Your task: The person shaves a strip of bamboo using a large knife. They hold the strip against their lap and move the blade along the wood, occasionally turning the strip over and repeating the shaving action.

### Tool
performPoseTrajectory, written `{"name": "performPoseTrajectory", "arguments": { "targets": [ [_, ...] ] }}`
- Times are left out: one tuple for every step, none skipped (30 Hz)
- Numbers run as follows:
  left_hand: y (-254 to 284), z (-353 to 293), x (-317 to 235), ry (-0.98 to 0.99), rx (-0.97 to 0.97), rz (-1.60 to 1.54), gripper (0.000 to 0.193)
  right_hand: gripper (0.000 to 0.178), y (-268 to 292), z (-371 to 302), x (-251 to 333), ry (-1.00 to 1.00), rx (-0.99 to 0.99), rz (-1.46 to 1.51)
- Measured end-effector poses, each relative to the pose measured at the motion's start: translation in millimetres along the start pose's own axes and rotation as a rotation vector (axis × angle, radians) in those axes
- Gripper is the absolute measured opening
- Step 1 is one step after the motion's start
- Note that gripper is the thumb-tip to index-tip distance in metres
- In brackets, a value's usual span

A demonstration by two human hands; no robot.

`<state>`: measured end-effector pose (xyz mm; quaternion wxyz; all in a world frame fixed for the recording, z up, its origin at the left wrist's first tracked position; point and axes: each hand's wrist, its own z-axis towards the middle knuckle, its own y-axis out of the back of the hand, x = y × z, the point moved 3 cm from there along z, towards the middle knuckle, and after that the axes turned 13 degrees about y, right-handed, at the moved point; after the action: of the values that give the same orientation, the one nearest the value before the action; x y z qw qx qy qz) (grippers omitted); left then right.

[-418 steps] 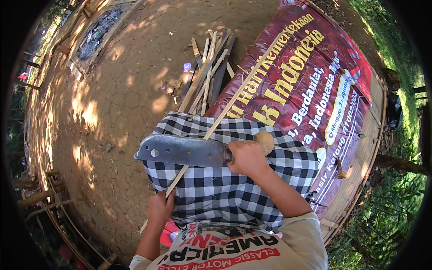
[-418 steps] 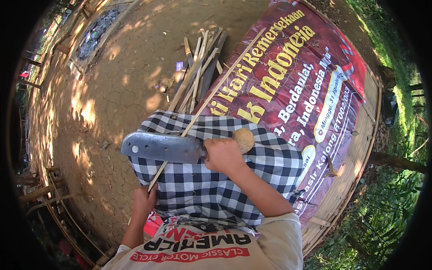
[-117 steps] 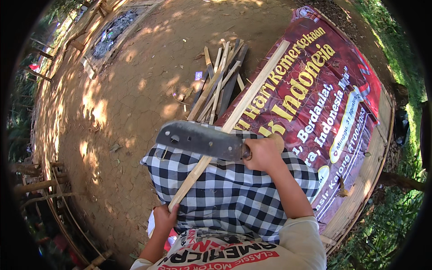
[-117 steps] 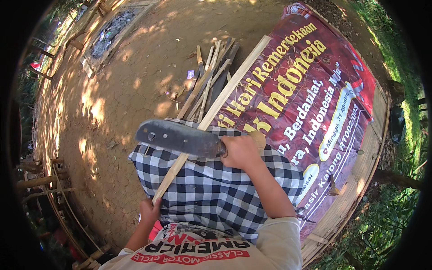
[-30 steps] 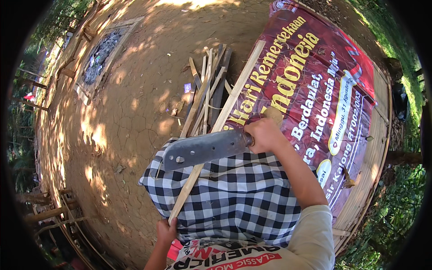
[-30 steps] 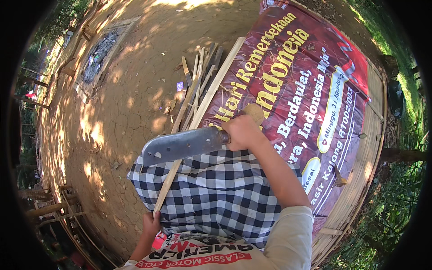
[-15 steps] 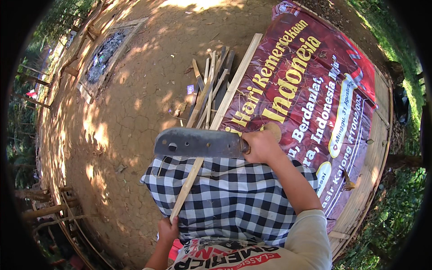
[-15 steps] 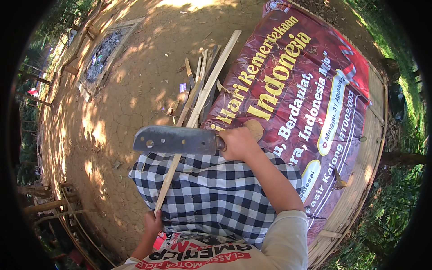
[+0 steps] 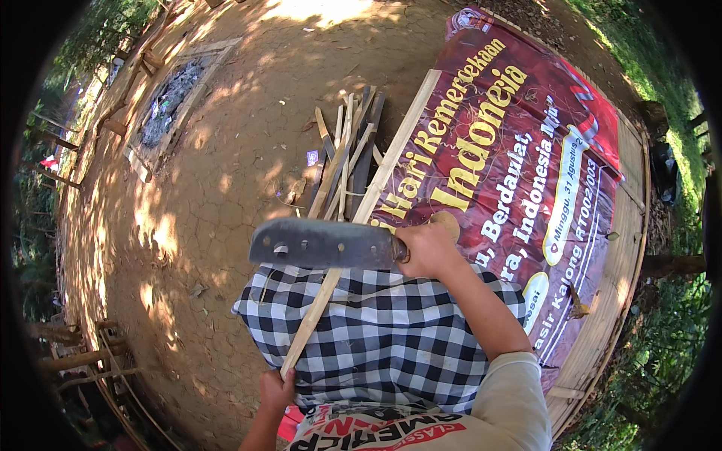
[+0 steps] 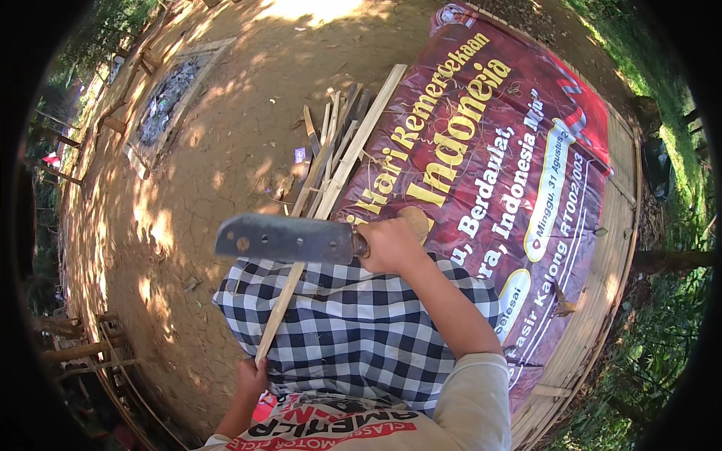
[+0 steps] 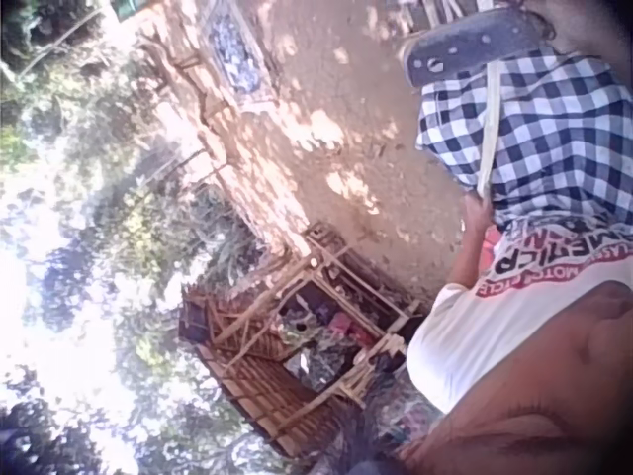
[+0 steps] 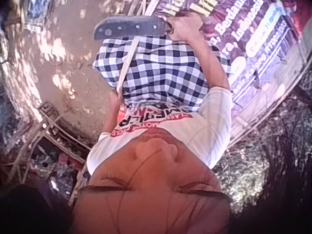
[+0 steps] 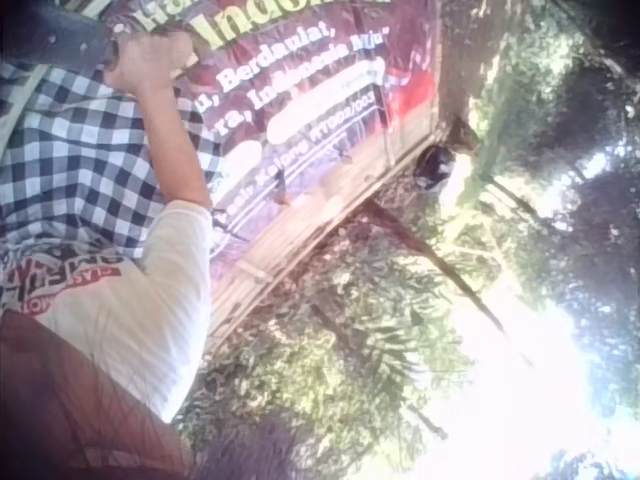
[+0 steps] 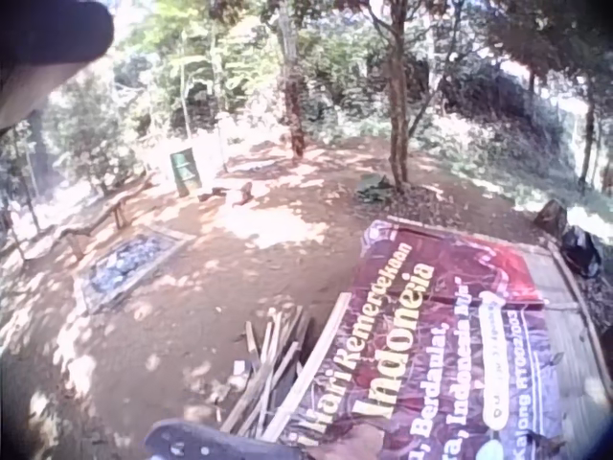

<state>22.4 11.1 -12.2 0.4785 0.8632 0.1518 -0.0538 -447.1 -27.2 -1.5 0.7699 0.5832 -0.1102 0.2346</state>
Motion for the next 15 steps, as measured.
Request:
{"name": "performPoseTrajectory", "arguments": {
  "targets": [
    [1,-2,-2,-0.036,-0.046,0.037,0.056,0.021,-1,1,1,0.046,0.031,-0.008],
    [3,-4,-3,-0.075,-0.095,0.079,0.056,0.021,-5,6,1,0.089,0.056,-0.013],
    [4,-10,-6,-0.114,-0.129,0.118,0.055,0.02,0,5,-14,0.104,0.053,-0.089],
    [6,-10,-8,-0.097,-0.123,0.124,0.055,0.02,1,4,-36,-0.038,0.067,-0.095],
    [7,-10,-15,-0.076,-0.116,0.123,0.055,0.021,2,-3,-60,-0.186,0.051,-0.077],
    [10,-9,-19,-0.056,-0.121,0.118,0.055,0.023,7,-4,-74,-0.325,0.026,-0.063],
    [10,-8,-17,-0.096,-0.117,0.143,0.055,0.023,5,-10,-72,-0.344,0.041,-0.072],
    [11,-7,-13,-0.131,-0.124,0.164,0.055,0.024,6,-12,-64,-0.351,0.052,-0.08],
    [10,-3,-16,-0.175,-0.133,0.178,0.054,0.025,10,-15,-60,-0.359,0.057,-0.099],
    [9,1,-18,-0.157,-0.127,0.15,0.054,0.026,7,-17,-57,-0.307,0.029,-0.083],
    [10,1,-18,-0.136,-0.11,0.131,0.054,0.024,6,-17,-50,-0.264,-0.029,-0.063],
    [10,-2,-15,-0.108,-0.084,0.118,0.054,0.023,1,-18,-39,-0.227,-0.079,-0.036],
    [8,-1,-15,-0.093,-0.073,0.066,0.056,0.023,-3,-19,-29,-0.165,-0.037,-0.004],
    [8,2,-12,-0.106,-0.059,0.076,0.056,0.023,-4,-15,-21,-0.099,-0.006,0.027],
    [8,3,-6,-0.119,-0.046,0.087,0.057,0.023,-5,-13,-16,-0.034,0.024,0.057]
  ]
}}
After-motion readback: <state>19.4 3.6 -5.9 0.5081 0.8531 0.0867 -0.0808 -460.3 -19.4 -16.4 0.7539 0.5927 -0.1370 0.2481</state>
